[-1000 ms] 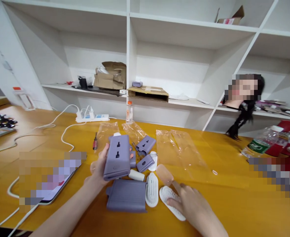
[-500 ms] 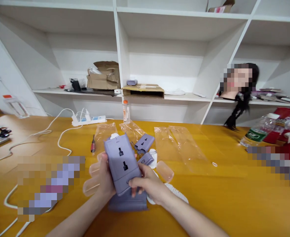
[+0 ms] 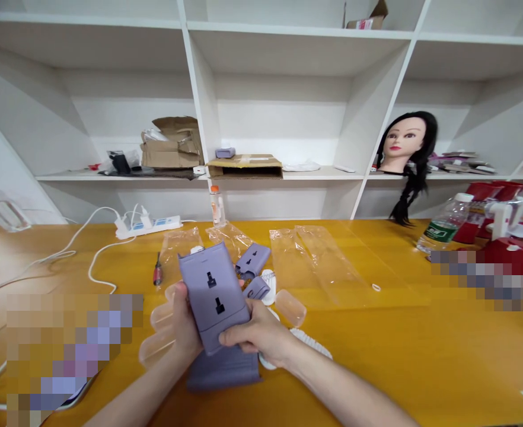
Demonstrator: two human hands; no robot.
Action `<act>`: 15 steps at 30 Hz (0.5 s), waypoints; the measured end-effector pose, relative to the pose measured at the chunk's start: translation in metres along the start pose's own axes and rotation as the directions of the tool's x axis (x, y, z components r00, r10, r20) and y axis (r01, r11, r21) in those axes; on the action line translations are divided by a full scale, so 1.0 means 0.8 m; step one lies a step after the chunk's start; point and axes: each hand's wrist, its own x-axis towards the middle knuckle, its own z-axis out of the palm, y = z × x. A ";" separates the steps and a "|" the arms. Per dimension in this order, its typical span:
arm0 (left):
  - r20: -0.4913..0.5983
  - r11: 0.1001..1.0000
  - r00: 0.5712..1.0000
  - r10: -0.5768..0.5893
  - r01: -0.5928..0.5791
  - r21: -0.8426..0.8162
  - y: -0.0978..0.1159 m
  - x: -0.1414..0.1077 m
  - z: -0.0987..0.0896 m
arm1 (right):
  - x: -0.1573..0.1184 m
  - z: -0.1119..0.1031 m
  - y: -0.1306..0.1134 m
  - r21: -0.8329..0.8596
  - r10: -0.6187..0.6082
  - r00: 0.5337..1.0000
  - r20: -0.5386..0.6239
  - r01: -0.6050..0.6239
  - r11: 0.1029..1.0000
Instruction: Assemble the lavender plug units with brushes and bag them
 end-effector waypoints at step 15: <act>0.053 0.997 0.998 0.047 -0.050 0.060 0.004 -0.011 0.006 | -0.005 0.008 -0.002 0.043 -0.165 0.986 -0.019 0.165 0.985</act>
